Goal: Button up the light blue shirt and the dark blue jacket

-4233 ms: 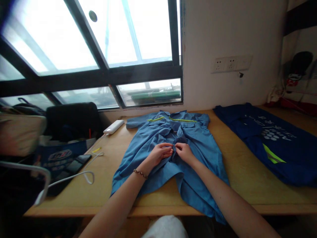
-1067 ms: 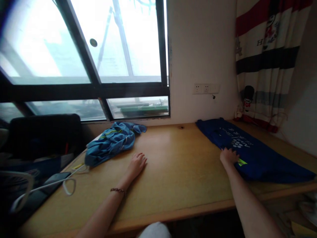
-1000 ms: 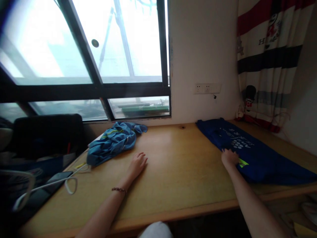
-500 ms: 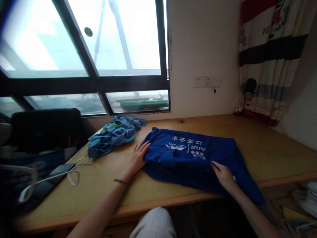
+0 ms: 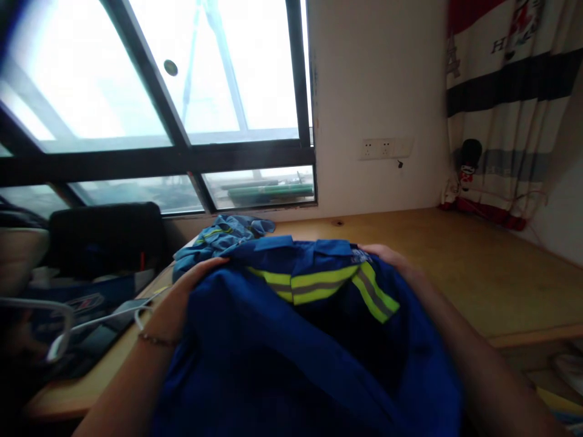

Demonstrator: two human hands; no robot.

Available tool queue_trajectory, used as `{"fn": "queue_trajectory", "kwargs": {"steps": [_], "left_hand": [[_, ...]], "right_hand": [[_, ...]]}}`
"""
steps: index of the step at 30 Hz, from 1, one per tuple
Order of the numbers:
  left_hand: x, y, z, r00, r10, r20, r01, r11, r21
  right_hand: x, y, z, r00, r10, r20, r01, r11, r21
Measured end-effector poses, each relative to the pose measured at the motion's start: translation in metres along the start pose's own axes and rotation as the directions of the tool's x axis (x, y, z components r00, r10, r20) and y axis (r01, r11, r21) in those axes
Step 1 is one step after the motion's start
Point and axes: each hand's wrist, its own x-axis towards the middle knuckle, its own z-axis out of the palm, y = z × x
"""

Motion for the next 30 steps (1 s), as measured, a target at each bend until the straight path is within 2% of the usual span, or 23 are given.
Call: {"fn": "queue_trajectory", "kwargs": {"steps": [2,3,4,5,6,7,8,10,11,12,14,16,19,21,23,24,26,28,30], "left_hand": [[0.016,0.011,0.007,0.99,-0.018,-0.141,0.029,0.997,0.077],[0.02,0.013,0.015,0.971,0.034,-0.235,-0.005,0.992,0.122],[0.02,0.014,0.024,0.944,0.134,-0.3,-0.077,0.978,0.193],[0.017,0.012,0.036,0.916,0.263,-0.301,-0.18,0.944,0.278],[0.012,0.009,0.048,0.88,0.408,-0.243,-0.303,0.877,0.373],[0.005,0.004,0.061,0.848,0.52,-0.099,-0.433,0.789,0.435],[-0.003,-0.002,0.074,0.813,0.577,0.078,-0.546,0.71,0.443],[-0.018,-0.016,0.099,0.723,0.582,0.372,-0.691,0.604,0.397],[-0.024,-0.023,0.11,0.688,0.561,0.46,-0.725,0.567,0.392],[-0.028,-0.029,0.119,0.668,0.533,0.519,-0.741,0.535,0.405],[-0.032,-0.04,0.132,0.661,0.483,0.574,-0.749,0.477,0.46],[-0.031,-0.045,0.135,0.656,0.466,0.594,-0.755,0.429,0.496],[-0.028,-0.048,0.125,0.625,0.512,0.589,-0.78,0.396,0.484],[-0.027,-0.048,0.114,0.614,0.555,0.561,-0.788,0.401,0.466],[-0.027,-0.049,0.103,0.619,0.601,0.506,-0.784,0.431,0.447],[-0.028,-0.05,0.098,0.628,0.622,0.468,-0.776,0.458,0.433],[-0.029,-0.052,0.092,0.657,0.647,0.387,-0.752,0.529,0.394],[-0.027,-0.053,0.087,0.696,0.642,0.32,-0.717,0.609,0.339],[-0.019,-0.052,0.077,0.77,0.602,0.212,-0.638,0.71,0.298]], "right_hand": [[0.036,-0.015,-0.006,0.981,-0.073,-0.182,0.064,0.996,-0.056],[0.051,-0.02,-0.007,0.954,-0.095,-0.284,0.06,0.99,-0.13],[0.062,-0.022,-0.005,0.92,-0.129,-0.371,0.041,0.971,-0.235],[0.07,-0.022,-0.001,0.89,-0.187,-0.416,0.027,0.933,-0.36],[0.073,-0.019,0.006,0.883,-0.26,-0.39,0.04,0.872,-0.488],[0.073,-0.013,0.015,0.902,-0.323,-0.286,0.094,0.794,-0.6],[0.07,-0.005,0.025,0.927,-0.356,-0.12,0.186,0.713,-0.676],[0.059,0.016,0.049,0.925,-0.295,0.24,0.373,0.589,-0.717],[0.053,0.027,0.06,0.913,-0.219,0.344,0.407,0.552,-0.728],[0.047,0.037,0.069,0.91,-0.148,0.388,0.405,0.522,-0.75],[0.04,0.051,0.078,0.93,-0.065,0.361,0.346,0.484,-0.804],[0.038,0.054,0.076,0.942,-0.031,0.333,0.302,0.504,-0.809],[0.04,0.045,0.056,0.931,0.093,0.354,0.217,0.638,-0.739],[0.039,0.038,0.04,0.915,0.225,0.335,0.051,0.76,-0.648],[0.038,0.035,0.028,0.889,0.336,0.31,-0.136,0.842,-0.523],[0.037,0.035,0.024,0.879,0.365,0.306,-0.197,0.864,-0.462],[0.036,0.037,0.021,0.882,0.359,0.306,-0.236,0.898,-0.373],[0.035,0.037,0.018,0.91,0.282,0.302,-0.196,0.938,-0.287],[0.035,0.036,0.01,0.946,0.161,0.281,-0.111,0.976,-0.187]]}}
